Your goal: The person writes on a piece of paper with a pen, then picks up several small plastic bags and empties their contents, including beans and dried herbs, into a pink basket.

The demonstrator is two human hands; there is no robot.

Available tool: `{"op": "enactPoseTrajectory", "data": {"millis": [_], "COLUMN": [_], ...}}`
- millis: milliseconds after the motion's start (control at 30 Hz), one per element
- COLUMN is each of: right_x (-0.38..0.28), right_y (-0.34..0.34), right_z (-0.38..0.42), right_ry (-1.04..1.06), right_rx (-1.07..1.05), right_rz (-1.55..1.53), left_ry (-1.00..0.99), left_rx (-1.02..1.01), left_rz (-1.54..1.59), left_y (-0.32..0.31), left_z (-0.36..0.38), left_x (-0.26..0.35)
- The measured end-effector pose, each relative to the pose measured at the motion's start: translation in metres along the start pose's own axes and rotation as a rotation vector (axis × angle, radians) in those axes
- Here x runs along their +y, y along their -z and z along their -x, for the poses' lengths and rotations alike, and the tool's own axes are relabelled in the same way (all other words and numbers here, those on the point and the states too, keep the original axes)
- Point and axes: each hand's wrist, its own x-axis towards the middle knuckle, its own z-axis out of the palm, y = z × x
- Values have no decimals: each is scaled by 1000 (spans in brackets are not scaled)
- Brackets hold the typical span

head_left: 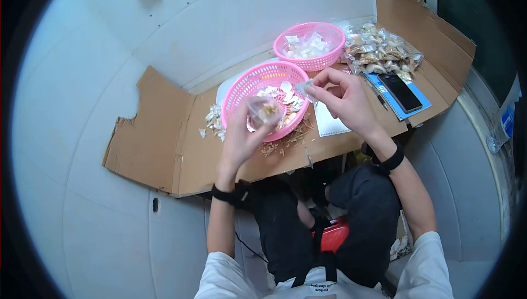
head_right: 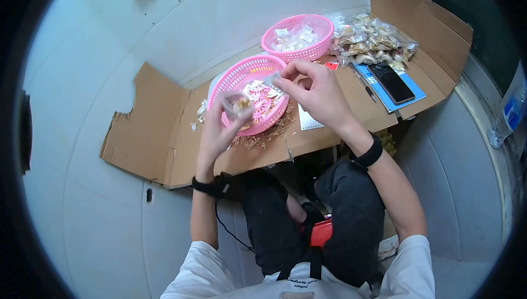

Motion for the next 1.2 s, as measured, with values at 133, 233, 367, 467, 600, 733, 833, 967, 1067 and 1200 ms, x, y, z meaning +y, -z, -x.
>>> {"op": "enactPoseTrajectory", "data": {"millis": [133,233,367,467,600,733,833,967,1067,1200], "right_x": [-7,-14,-23,-34,-33,-34,-30,-31,-31,-22], "right_y": [-22,-39,-55,-61,-58,-53,-53,-44,-34,-25], "right_z": [-1,1,1,-4,-9,-6,-5,-5,-4,-2], "right_ry": [43,63,133,197,306,324,358,302,184,42], "right_rx": [-139,-218,-188,-102,-40,-112,-195,-270,-359,-396], "right_rz": [-142,-174,-94,63,270,306,342,437,420,131], "left_ry": [-36,-11,-28,-36,74,40,93,62,33,48], "left_rx": [-29,-21,29,41,-77,-133,-196,-228,-223,-150], "left_rz": [-226,-193,-118,-201,-70,-119,-15,-4,-9,51], "left_y": [5,8,15,21,21,17,13,2,-2,-9], "left_z": [30,38,32,18,16,26,32,31,28,28], "left_x": [7,10,21,25,19,30,31,33,37,34]}}
